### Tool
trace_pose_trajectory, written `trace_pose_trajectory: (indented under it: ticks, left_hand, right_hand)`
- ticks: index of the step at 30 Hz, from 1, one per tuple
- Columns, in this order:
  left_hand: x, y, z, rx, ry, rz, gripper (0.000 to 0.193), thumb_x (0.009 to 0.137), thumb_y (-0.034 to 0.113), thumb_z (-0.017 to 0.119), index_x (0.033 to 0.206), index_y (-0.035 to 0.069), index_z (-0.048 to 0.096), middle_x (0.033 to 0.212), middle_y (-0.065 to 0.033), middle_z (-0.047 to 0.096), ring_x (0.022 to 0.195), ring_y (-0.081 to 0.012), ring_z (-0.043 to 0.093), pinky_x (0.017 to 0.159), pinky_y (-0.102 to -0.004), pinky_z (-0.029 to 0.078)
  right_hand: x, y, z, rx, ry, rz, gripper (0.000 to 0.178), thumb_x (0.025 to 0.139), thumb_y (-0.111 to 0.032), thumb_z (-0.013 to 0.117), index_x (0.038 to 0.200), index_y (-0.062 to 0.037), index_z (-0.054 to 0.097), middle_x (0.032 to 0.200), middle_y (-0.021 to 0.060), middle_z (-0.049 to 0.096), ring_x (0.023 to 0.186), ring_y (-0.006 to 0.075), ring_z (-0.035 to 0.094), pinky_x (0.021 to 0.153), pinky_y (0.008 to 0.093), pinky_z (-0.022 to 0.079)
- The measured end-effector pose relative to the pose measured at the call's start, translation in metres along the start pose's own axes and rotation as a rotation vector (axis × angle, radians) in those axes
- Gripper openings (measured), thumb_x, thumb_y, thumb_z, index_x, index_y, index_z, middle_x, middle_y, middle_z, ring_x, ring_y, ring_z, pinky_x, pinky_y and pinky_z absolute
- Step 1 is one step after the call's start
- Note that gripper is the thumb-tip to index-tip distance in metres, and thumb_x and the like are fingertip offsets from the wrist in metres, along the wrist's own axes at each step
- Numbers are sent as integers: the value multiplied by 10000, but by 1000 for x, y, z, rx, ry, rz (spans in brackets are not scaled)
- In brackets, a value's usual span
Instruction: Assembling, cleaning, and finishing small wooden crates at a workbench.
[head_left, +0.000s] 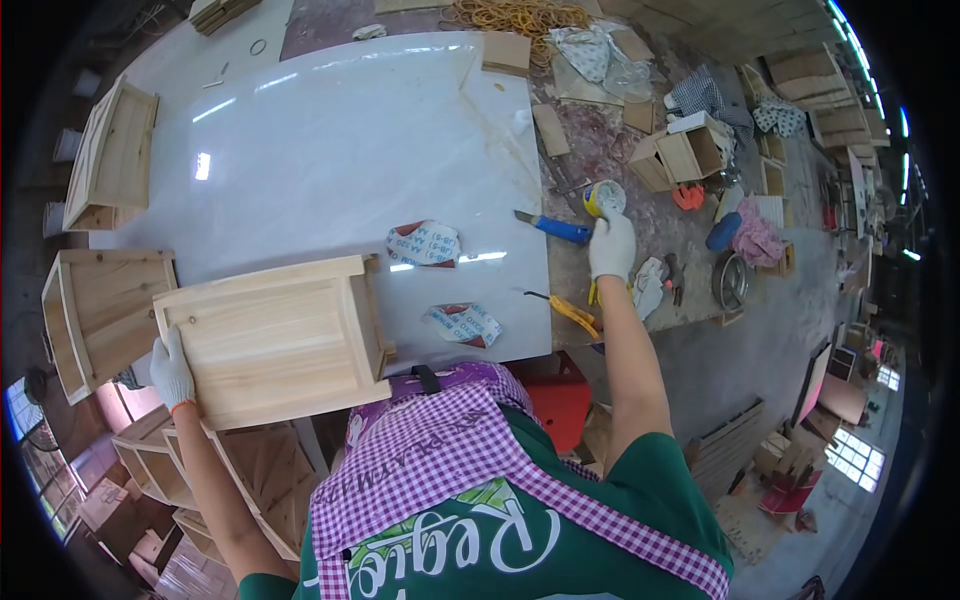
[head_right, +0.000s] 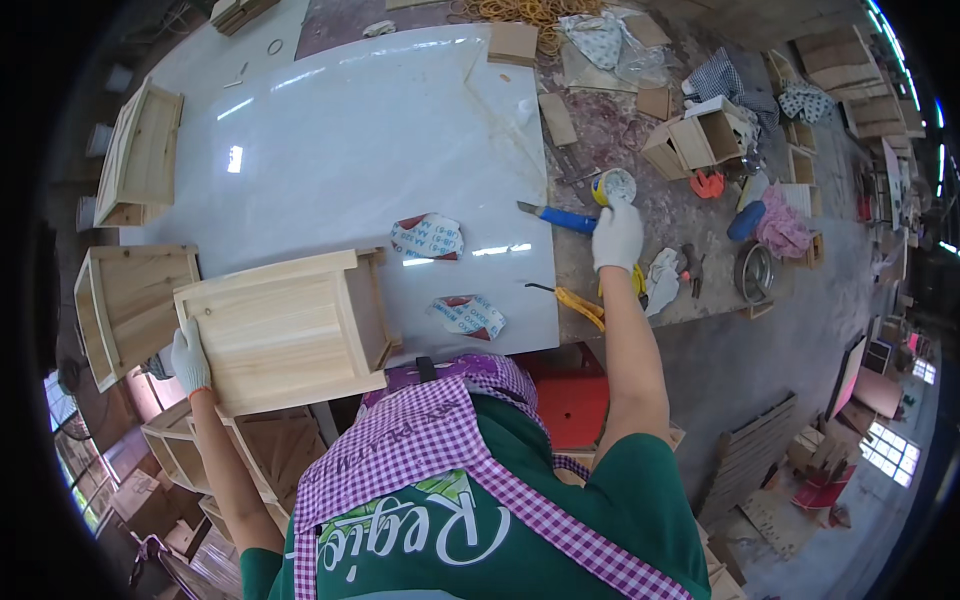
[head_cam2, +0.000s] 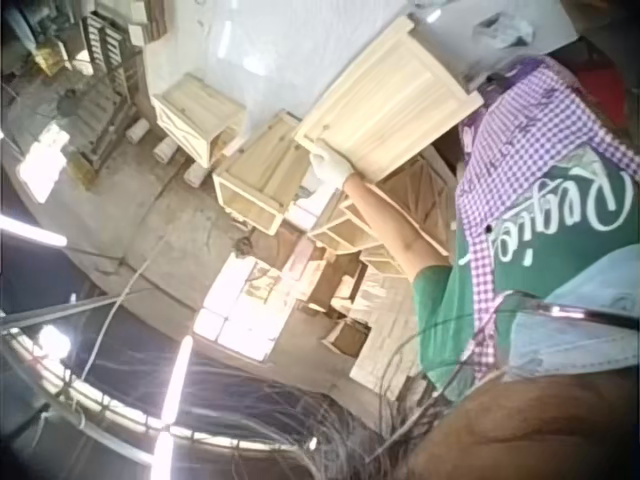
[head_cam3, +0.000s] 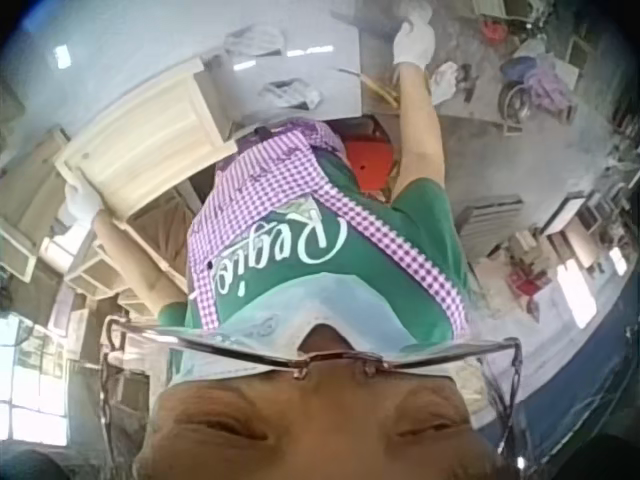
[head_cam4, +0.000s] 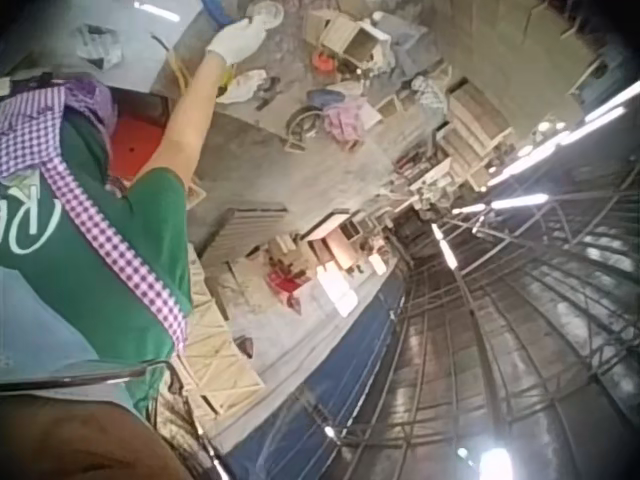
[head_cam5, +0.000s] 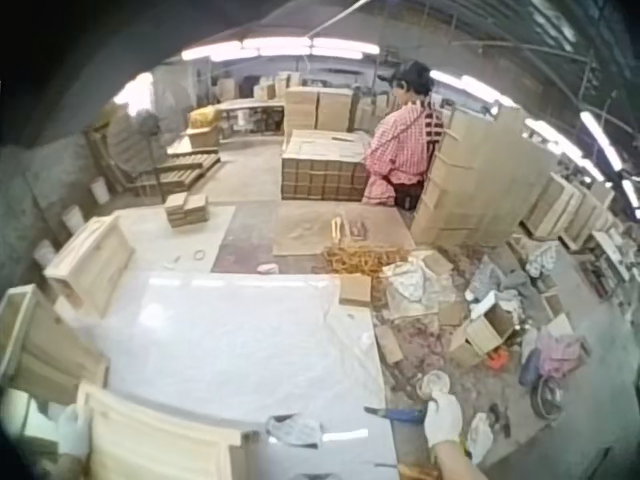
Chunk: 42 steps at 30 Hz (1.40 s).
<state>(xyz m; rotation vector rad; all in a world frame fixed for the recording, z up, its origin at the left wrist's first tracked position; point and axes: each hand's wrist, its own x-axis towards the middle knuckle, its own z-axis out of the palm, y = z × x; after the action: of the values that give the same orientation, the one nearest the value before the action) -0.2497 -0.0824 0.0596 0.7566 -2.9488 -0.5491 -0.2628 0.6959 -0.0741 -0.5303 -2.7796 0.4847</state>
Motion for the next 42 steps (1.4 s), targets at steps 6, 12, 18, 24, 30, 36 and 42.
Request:
trace_pose_trajectory:
  ticks: [6,12,18,24,30,36,42]
  left_hand:
    - [-4,10,-3,99,28,-13,575,1049,507,541,912,-48,608,804,-247,598,734,-298,500,761,-433,471]
    - [-10,16,-7,206,52,-47,596,1057,535,505,944,-39,620,877,-283,619,795,-399,540,813,-467,462]
    - [-1,24,-5,233,44,-79,593,1053,543,503,963,-26,641,925,-276,646,836,-409,574,835,-468,468]
    - [-10,-11,-6,153,134,9,477,1039,458,563,1019,-1,691,954,-275,681,856,-407,627,817,-481,483]
    - [-7,20,1,271,97,-67,479,1018,477,583,995,5,660,965,-276,658,851,-450,587,799,-469,482]
    - [-12,37,-5,235,97,-120,531,989,540,597,966,15,668,876,-266,654,801,-450,598,760,-455,488]
    - [-11,39,-13,165,74,-151,585,955,589,607,970,8,678,897,-286,666,861,-487,626,790,-476,501]
  right_hand:
    - [34,41,-19,-44,32,74,269,946,-167,630,1176,-59,718,1138,191,708,1096,380,651,976,462,506]
    - [37,-26,-15,33,-328,-93,371,1005,-341,564,1318,-153,630,1121,193,696,1020,390,693,866,513,546]
    - [67,-61,42,-227,-556,173,494,995,-409,577,1345,-61,562,1127,247,687,1069,424,692,894,533,559]
    - [75,-74,70,-226,-434,308,572,944,-456,620,1227,40,584,1178,300,678,1115,455,679,952,535,549]
    - [70,-53,75,-188,-323,381,444,886,-280,662,1181,46,596,1210,343,668,1163,476,649,983,532,512]
    - [61,-32,78,-50,-389,275,395,937,-286,639,1155,42,607,1165,336,664,1118,485,641,973,522,511]
    - [5,-84,45,932,-328,277,340,1008,-111,539,1317,-26,651,1059,154,688,912,235,688,760,375,553]
